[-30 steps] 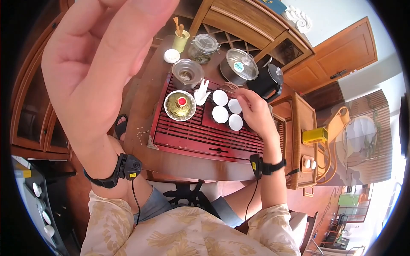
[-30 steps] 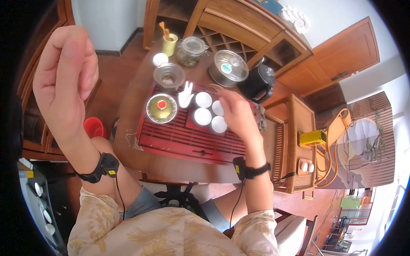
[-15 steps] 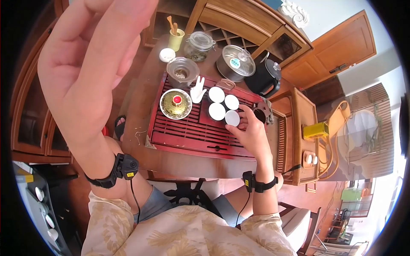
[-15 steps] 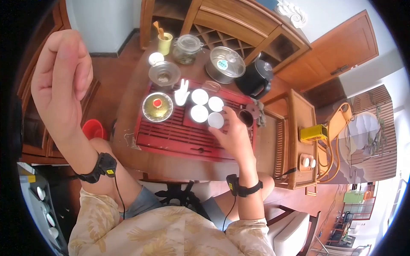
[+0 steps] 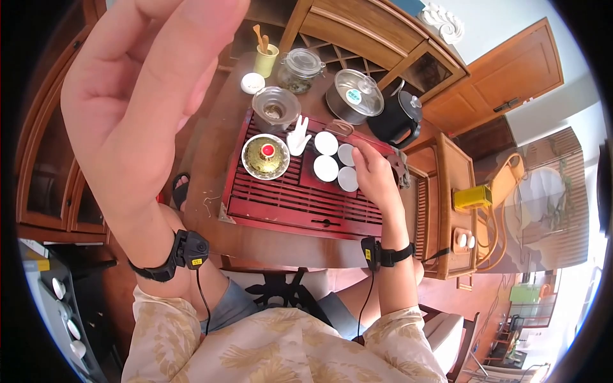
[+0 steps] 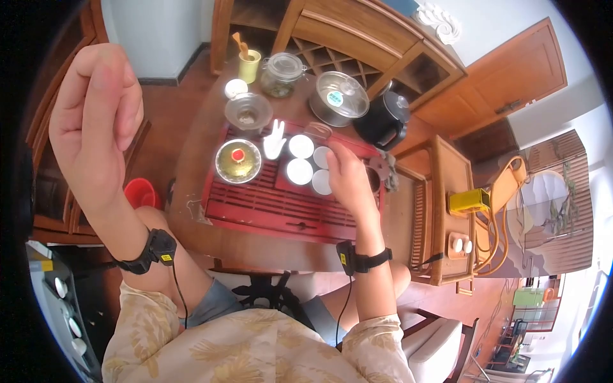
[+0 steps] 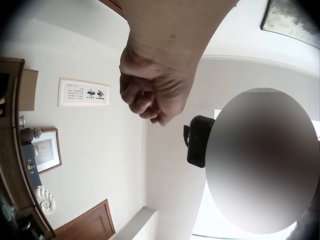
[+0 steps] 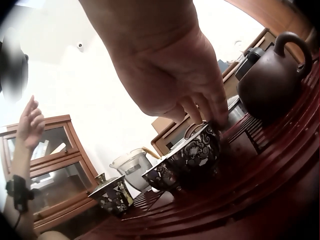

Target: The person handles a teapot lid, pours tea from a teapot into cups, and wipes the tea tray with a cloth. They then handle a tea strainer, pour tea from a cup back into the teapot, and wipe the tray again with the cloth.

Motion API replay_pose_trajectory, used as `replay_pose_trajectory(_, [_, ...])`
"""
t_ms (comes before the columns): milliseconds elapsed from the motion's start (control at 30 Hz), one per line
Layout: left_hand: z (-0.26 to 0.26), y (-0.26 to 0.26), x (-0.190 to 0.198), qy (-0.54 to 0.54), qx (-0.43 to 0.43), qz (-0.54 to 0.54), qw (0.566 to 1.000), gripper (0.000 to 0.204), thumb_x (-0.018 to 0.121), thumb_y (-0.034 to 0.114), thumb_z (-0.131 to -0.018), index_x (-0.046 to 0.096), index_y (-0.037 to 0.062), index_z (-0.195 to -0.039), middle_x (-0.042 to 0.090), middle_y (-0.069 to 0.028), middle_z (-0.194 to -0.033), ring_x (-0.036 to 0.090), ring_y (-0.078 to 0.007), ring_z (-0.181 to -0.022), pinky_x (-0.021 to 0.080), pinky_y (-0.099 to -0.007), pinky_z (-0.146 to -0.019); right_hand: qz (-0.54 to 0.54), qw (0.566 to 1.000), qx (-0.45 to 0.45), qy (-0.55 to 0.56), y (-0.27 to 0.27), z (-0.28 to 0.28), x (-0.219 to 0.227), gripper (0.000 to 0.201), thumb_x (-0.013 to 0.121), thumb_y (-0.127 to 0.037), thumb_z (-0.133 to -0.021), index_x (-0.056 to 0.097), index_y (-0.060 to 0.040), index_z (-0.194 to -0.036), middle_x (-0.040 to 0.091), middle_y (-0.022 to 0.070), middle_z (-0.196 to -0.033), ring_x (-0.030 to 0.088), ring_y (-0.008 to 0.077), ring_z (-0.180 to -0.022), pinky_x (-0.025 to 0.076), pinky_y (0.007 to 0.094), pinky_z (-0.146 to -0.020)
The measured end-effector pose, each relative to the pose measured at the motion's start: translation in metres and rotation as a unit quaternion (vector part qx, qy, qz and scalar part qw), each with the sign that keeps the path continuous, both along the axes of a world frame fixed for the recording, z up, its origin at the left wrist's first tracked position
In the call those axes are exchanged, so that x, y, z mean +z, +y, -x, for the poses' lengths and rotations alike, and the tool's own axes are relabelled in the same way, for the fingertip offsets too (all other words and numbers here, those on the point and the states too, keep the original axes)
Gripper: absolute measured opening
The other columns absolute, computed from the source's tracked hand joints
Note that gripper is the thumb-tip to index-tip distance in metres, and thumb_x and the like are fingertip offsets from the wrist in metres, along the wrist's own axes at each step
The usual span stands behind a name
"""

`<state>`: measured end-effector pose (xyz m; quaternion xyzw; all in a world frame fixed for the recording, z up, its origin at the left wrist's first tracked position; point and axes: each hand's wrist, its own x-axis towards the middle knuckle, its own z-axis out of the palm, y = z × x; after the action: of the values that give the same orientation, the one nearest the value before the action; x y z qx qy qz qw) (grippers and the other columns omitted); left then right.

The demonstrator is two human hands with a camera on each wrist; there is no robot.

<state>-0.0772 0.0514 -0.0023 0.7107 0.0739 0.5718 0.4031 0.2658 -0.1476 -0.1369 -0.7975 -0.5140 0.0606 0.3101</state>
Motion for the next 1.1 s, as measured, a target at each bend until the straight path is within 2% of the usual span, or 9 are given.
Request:
replay_pose_trajectory(100, [-0.011, -0.031, 0.028, 0.047, 0.027, 0.017, 0.998, 0.023, 0.055, 0.019, -0.122, 0.067, 0.0035, -0.110, 0.051, 0.0054, -0.074, 0.038, 0.0007, -0.059, 0.026, -0.0191, -0.052, -0.017, 0.999, 0.004, -0.026, 0.000, -0.004, -0.008, 0.037, 0.062, -0.023, -0.116, 0.070, 0.0014, -0.141, 0.079, 0.0285, -0.124, 0.077, 0.0415, -0.119, 0.058, 0.0433, -0.101])
replay_pose_trajectory(233, [-0.001, 0.000, -0.002, -0.014, 0.022, 0.013, 1.000, 0.023, 0.055, 0.019, -0.121, 0.068, 0.0038, -0.110, 0.051, 0.0057, -0.073, 0.037, 0.0008, -0.058, 0.025, -0.0190, -0.051, -0.020, 1.000, 0.002, -0.014, -0.001, -0.002, -0.005, 0.036, 0.061, -0.023, -0.116, 0.070, 0.0012, -0.141, 0.079, 0.0281, -0.124, 0.078, 0.0409, -0.118, 0.059, 0.0433, -0.101])
replay_pose_trajectory(400, [0.001, 0.001, -0.002, 0.004, 0.018, 0.006, 1.000, 0.023, 0.055, 0.019, -0.122, 0.068, 0.0041, -0.110, 0.050, 0.0057, -0.072, 0.037, 0.0007, -0.058, 0.024, -0.0190, -0.051, 0.000, 1.000, -0.018, 0.025, -0.004, 0.005, 0.004, 0.037, 0.060, -0.023, -0.116, 0.070, 0.0006, -0.142, 0.079, 0.0278, -0.125, 0.078, 0.0408, -0.119, 0.059, 0.0431, -0.102])
replay_pose_trajectory(600, [0.000, 0.003, -0.003, 0.005, 0.024, -0.013, 1.000, 0.023, 0.055, 0.020, -0.122, 0.068, 0.0045, -0.110, 0.050, 0.0055, -0.073, 0.037, 0.0009, -0.058, 0.024, -0.0189, -0.051, 0.004, 1.000, -0.022, 0.016, -0.008, 0.006, 0.006, 0.037, 0.060, -0.024, -0.116, 0.070, -0.0005, -0.143, 0.079, 0.0277, -0.126, 0.078, 0.0396, -0.119, 0.059, 0.0425, -0.102])
replay_pose_trajectory(700, [0.001, 0.004, -0.003, 0.012, 0.014, -0.018, 1.000, 0.023, 0.056, 0.021, -0.122, 0.068, 0.0043, -0.111, 0.051, 0.0053, -0.074, 0.037, 0.0008, -0.058, 0.025, -0.0190, -0.051, -0.003, 1.000, -0.023, 0.018, -0.011, 0.005, 0.003, 0.038, 0.063, -0.024, -0.116, 0.069, 0.0005, -0.144, 0.080, 0.0261, -0.125, 0.079, 0.0362, -0.119, 0.060, 0.0421, -0.102])
replay_pose_trajectory(800, [0.003, 0.005, -0.004, 0.017, 0.033, -0.020, 0.999, 0.023, 0.057, 0.021, -0.121, 0.069, 0.0040, -0.112, 0.052, 0.0050, -0.074, 0.037, 0.0004, -0.058, 0.025, -0.0192, -0.052, -0.005, 0.994, -0.037, 0.102, -0.017, 0.012, 0.009, 0.046, 0.073, -0.025, -0.111, 0.065, 0.0023, -0.148, 0.078, 0.0243, -0.132, 0.079, 0.0337, -0.118, 0.061, 0.0416, -0.101])
replay_pose_trajectory(900, [0.003, 0.007, -0.006, 0.005, 0.028, -0.008, 1.000, 0.024, 0.057, 0.022, -0.121, 0.069, 0.0040, -0.112, 0.052, 0.0047, -0.074, 0.037, -0.0002, -0.057, 0.026, -0.0196, -0.052, -0.019, 0.994, -0.037, 0.104, -0.031, 0.032, 0.021, 0.066, 0.089, -0.022, -0.098, 0.060, 0.0031, -0.151, 0.070, 0.0278, -0.137, 0.076, 0.0382, -0.120, 0.061, 0.0436, -0.100])
replay_pose_trajectory(1000, [0.002, 0.007, -0.003, 0.016, 0.032, -0.024, 0.999, 0.024, 0.057, 0.022, -0.121, 0.069, 0.0041, -0.111, 0.052, 0.0046, -0.074, 0.037, -0.0004, -0.057, 0.026, -0.0202, -0.052, 0.019, 0.999, -0.014, 0.032, -0.042, 0.049, 0.017, 0.084, 0.097, -0.022, -0.088, 0.053, 0.0012, -0.156, 0.064, 0.0287, -0.140, 0.070, 0.0422, -0.127, 0.061, 0.0463, -0.102])
replay_pose_trajectory(1100, [0.000, 0.004, -0.004, 0.007, 0.016, 0.004, 1.000, 0.024, 0.056, 0.022, -0.121, 0.069, 0.0042, -0.111, 0.052, 0.0045, -0.074, 0.037, -0.0004, -0.057, 0.025, -0.0205, -0.052, -0.006, 0.999, 0.003, -0.039, -0.044, 0.050, -0.002, 0.091, 0.098, -0.021, -0.085, 0.048, -0.0001, -0.159, 0.064, 0.0285, -0.140, 0.067, 0.0448, -0.131, 0.059, 0.0493, -0.105])
